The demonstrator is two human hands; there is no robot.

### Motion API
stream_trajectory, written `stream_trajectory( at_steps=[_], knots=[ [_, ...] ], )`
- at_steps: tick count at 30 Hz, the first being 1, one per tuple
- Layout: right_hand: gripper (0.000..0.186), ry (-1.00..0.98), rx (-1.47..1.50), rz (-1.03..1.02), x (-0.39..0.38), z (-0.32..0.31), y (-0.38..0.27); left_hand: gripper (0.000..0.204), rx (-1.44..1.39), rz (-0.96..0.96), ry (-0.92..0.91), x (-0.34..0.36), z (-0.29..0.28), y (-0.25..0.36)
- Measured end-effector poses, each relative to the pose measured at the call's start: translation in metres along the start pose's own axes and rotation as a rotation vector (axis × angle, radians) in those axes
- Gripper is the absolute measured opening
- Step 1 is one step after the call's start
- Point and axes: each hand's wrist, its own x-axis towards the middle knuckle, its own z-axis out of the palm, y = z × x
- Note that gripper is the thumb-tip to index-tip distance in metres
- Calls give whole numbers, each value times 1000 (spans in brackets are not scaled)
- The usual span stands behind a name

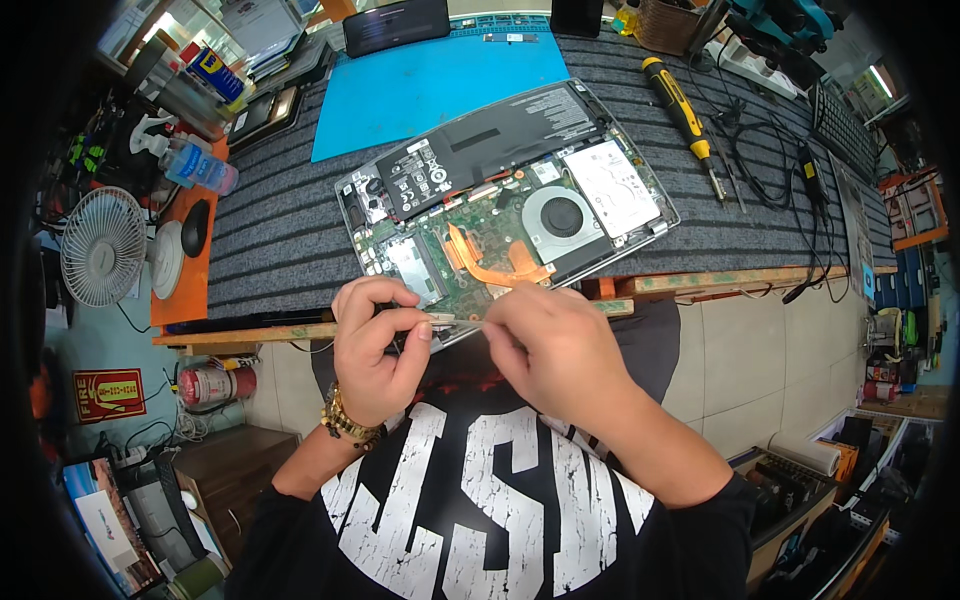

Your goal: The person manipulates the internal components of a laptop by hand, connecting cables and then picking up the laptop to close the chassis.

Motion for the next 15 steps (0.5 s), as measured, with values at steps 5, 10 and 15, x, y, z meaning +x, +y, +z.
stream_trajectory(
  at_steps=[5,10,15],
  knots=[
    [14,-20,15,52,-4,-6,1,9,33,20,-25,1,-3,1],
    [14,-7,21,-8,2,4,-4,9,24,18,-22,2,-2,2],
    [15,-22,1,-10,2,4,-3,9,22,14,-20,1,-2,2]
  ],
)
